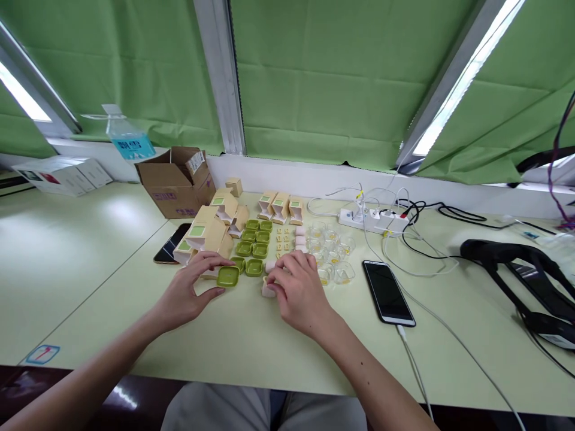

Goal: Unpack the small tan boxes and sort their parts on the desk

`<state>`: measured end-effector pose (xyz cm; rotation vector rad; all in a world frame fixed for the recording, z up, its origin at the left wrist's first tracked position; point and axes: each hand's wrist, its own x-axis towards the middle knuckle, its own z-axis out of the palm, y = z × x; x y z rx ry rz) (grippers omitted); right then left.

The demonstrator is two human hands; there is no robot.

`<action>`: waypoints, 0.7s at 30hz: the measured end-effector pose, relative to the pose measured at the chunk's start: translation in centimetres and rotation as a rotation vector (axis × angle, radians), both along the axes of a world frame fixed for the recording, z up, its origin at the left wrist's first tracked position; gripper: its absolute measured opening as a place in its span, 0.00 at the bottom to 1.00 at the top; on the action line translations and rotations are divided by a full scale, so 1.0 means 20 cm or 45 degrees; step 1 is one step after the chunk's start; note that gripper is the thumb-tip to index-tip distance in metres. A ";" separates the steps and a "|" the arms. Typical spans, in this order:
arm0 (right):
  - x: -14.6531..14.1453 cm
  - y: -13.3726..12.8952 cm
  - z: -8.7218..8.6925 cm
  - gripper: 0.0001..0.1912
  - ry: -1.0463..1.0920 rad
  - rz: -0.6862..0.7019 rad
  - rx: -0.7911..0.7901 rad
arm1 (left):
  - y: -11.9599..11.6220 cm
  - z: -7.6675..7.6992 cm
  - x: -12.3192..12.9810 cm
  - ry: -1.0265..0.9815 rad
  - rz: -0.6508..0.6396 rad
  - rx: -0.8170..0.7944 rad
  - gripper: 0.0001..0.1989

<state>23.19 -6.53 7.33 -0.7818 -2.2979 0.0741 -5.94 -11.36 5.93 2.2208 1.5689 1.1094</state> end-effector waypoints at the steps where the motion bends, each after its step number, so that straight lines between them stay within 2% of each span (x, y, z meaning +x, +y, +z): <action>1: -0.02 -0.01 -0.01 0.07 -0.016 0.019 0.017 | 0.00 -0.01 0.00 -0.005 0.006 -0.004 0.18; 7: -0.16 -0.08 -0.11 0.06 -0.308 0.031 0.229 | 0.00 -0.03 0.01 -0.017 0.025 -0.033 0.19; 11: -0.17 -0.14 -0.16 0.08 -0.429 -0.005 0.321 | -0.01 -0.06 0.01 0.029 0.040 -0.051 0.21; 16: -0.12 -0.19 -0.19 0.11 -0.377 -0.049 0.384 | -0.01 -0.09 0.02 0.146 0.005 0.024 0.19; 21: -0.03 -0.25 -0.18 0.14 -0.091 -0.053 0.286 | -0.01 -0.10 0.02 0.256 0.035 0.074 0.18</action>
